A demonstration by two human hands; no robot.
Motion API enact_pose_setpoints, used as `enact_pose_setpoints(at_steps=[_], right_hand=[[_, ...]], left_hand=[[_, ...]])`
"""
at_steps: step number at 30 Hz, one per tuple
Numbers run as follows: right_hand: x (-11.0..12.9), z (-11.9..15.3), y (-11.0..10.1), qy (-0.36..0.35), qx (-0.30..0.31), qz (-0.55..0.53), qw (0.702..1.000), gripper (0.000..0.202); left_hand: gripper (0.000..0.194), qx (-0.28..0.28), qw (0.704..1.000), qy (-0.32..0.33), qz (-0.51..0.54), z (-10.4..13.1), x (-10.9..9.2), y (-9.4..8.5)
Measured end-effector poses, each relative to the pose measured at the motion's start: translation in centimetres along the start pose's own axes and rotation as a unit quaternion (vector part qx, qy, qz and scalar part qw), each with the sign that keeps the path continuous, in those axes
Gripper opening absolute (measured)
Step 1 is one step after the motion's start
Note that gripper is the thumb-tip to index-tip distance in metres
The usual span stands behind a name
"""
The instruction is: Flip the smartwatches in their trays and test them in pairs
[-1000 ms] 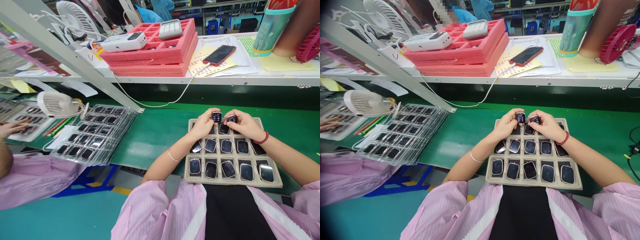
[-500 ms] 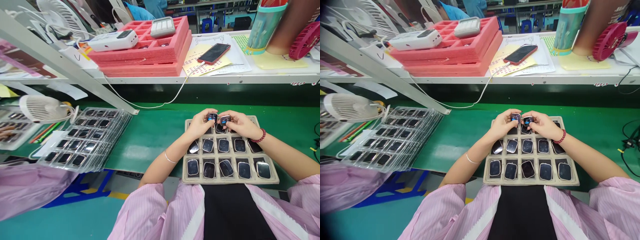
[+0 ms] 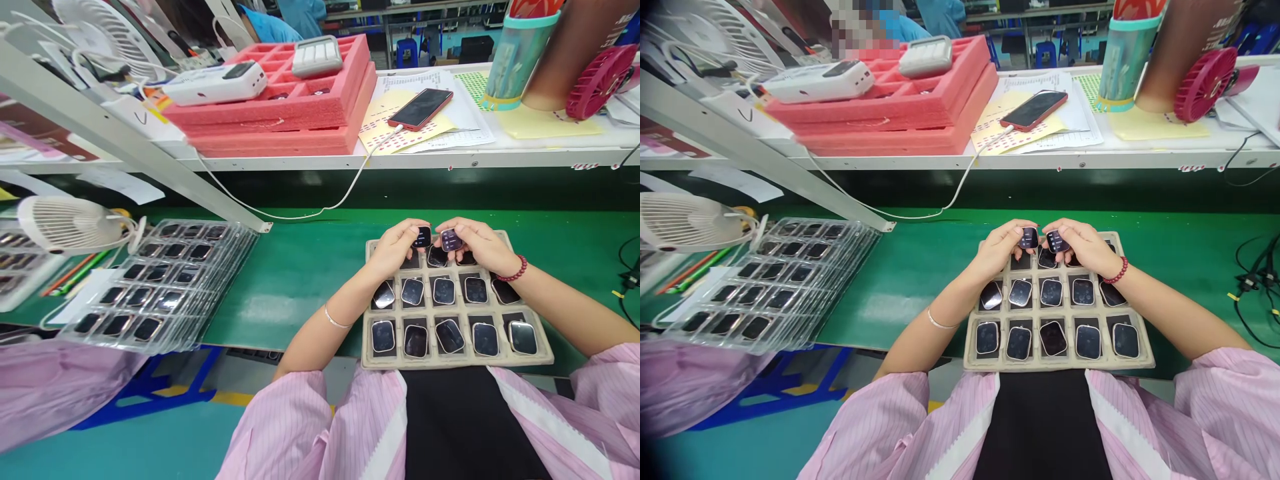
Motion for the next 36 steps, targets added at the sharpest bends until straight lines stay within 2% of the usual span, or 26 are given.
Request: enact_pose_setpoints(at_steps=[4, 11, 14, 17, 22, 28, 31, 36], right_hand=[[0.4, 0.1, -0.1, -0.025, -0.018, 0.022, 0.999, 0.041], [1.0, 0.4, 0.3, -0.041, -0.014, 0.051, 0.998, 0.042], [0.5, 0.3, 0.3, -0.026, 0.001, 0.036, 0.999, 0.033], [-0.1, -0.1, 0.4, -0.014, 0.013, 0.021, 1.0, 0.03], [-0.3, -0.1, 0.9, -0.009, 0.011, -0.015, 1.0, 0.028], [-0.8, -1.1, 0.9, 0.02, 0.014, -0.005, 1.0, 0.022], [-1.0, -1.3, 0.9, 0.033, 0.008, -0.01, 0.999, 0.021], [-0.6, -1.0, 1.0, 0.024, 0.005, -0.01, 1.0, 0.023]], left_hand=[[0.038, 0.005, 1.0, 0.02, 0.005, -0.2, -0.2, 0.1], [0.036, 0.0, 0.999, 0.032, -0.024, 0.0, -0.7, 0.0], [0.026, -0.001, 1.0, 0.01, -0.007, 0.0, -0.6, 0.0], [0.024, -0.006, 1.0, -0.011, -0.007, 0.0, -0.3, -0.3], [0.027, -0.003, 0.999, -0.016, -0.037, 0.4, -0.9, -0.3], [0.038, 0.015, 0.995, -0.043, -0.093, 0.0, -0.9, -0.9], [0.041, 0.027, 0.993, -0.048, -0.1, 0.0, -1.0, -0.8], [0.045, 0.016, 0.994, -0.04, -0.097, -0.1, -1.2, -0.7]])
Point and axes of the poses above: each hand's wrist, its own z-axis away from the middle knuckle, its own y-axis out of the palm, x = y × z, the point moved 8 cm from there along -z, towards the middle knuckle, and after that the axes turned 8 degrees about y, right-handed, at the moved point
